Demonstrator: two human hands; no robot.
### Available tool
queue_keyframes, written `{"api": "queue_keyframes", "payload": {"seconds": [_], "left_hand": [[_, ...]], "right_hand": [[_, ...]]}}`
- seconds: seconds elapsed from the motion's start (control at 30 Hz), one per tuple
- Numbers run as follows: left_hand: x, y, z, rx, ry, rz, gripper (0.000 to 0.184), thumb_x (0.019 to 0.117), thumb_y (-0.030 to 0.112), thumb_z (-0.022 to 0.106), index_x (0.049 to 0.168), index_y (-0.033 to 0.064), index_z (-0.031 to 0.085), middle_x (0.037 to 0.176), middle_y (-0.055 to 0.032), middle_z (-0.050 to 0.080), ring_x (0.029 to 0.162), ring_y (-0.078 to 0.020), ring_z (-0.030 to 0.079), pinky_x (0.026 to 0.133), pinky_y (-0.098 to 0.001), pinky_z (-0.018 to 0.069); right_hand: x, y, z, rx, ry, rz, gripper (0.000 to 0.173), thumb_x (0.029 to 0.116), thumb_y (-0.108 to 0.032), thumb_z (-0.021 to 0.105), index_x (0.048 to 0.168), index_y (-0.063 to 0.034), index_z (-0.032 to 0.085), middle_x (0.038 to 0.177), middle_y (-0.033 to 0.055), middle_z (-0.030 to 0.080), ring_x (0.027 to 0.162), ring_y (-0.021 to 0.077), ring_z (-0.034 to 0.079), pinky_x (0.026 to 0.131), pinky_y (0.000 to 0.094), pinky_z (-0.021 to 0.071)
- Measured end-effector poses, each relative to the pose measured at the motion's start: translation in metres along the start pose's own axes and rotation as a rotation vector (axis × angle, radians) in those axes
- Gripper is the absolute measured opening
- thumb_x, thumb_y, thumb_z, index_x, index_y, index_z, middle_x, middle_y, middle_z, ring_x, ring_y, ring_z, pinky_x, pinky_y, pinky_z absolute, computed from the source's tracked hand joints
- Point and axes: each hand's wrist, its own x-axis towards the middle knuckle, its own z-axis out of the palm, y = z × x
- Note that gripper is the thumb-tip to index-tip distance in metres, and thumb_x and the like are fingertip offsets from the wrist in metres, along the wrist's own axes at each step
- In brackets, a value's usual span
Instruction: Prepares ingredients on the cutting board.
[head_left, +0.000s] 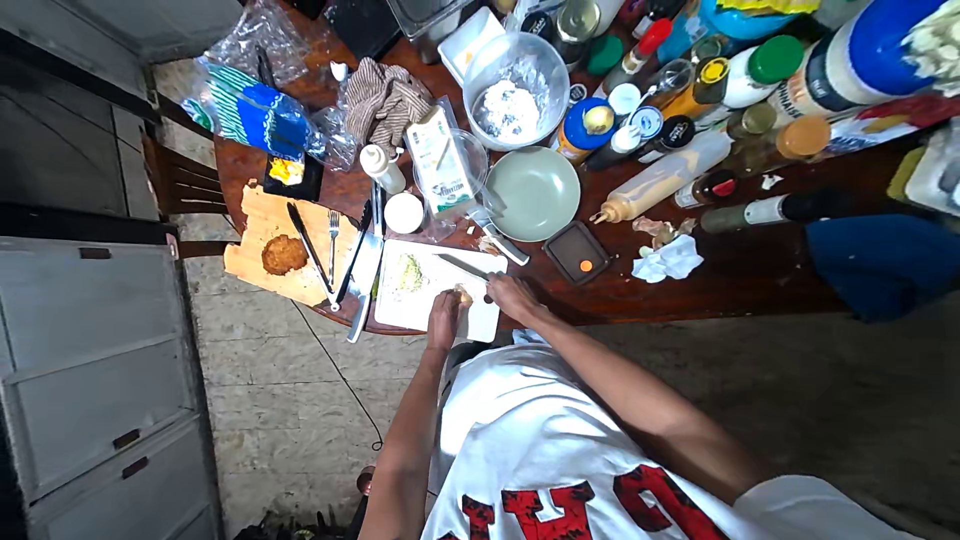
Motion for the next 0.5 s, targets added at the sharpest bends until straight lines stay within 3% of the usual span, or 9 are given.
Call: {"api": "queue_keyframes", "payload": {"seconds": [0.1,0.2,0.33,0.43,0.5], "left_hand": [[0.003,0.004,-0.008,-0.002,0.074,-0.048,0.024,0.105,0.017,0.055,0.121,0.0073,0.071,0.123,-0.0112,0.068,0.118,-0.0245,0.064,0.105,-0.0394,0.0524],[0.014,0.015,-0.02,-0.034,0.15,-0.096,0.021,0.1004,0.007,0.059,0.117,0.0062,0.071,0.12,-0.0108,0.07,0.115,-0.0232,0.066,0.102,-0.0395,0.0541],[0.042,0.04,-0.038,-0.065,0.246,-0.032,0.018,0.0982,0.004,0.06,0.115,0.0024,0.067,0.114,-0.0118,0.068,0.103,-0.0207,0.068,0.092,-0.0389,0.0587],[0.069,0.061,-0.046,-0.002,0.248,0.057,0.014,0.0997,0.007,0.059,0.111,0.0015,0.066,0.125,-0.0153,0.061,0.109,-0.0243,0.066,0.093,-0.0396,0.0587],[0.088,0.067,-0.044,0.069,0.197,0.11,0.016,0.1015,0.007,0.057,0.111,0.0014,0.069,0.121,-0.0166,0.064,0.112,-0.0283,0.065,0.097,-0.0432,0.0563]], "right_hand": [[0.007,0.004,-0.015,-0.107,0.117,-0.018,0.027,0.1067,-0.026,0.052,0.116,-0.0039,0.065,0.098,0.0221,0.07,0.092,0.0427,0.071,0.077,0.059,0.0579],[0.014,0.014,-0.026,-0.128,0.238,-0.03,0.032,0.105,-0.029,0.057,0.123,-0.0046,0.066,0.098,0.0213,0.072,0.088,0.0427,0.072,0.075,0.0595,0.0579],[0.016,0.025,-0.032,-0.106,0.328,-0.065,0.032,0.1004,-0.028,0.063,0.123,-0.005,0.065,0.1,0.0197,0.072,0.086,0.0407,0.072,0.073,0.0588,0.0578],[0.009,0.025,-0.039,-0.113,0.343,-0.077,0.032,0.0955,-0.024,0.071,0.117,-0.0018,0.063,0.096,0.0207,0.07,0.082,0.0412,0.071,0.069,0.0581,0.0579],[0.005,0.026,-0.04,-0.139,0.346,-0.076,0.032,0.0949,-0.024,0.073,0.116,-0.0024,0.063,0.096,0.0198,0.07,0.082,0.04,0.071,0.069,0.0565,0.058]]}}
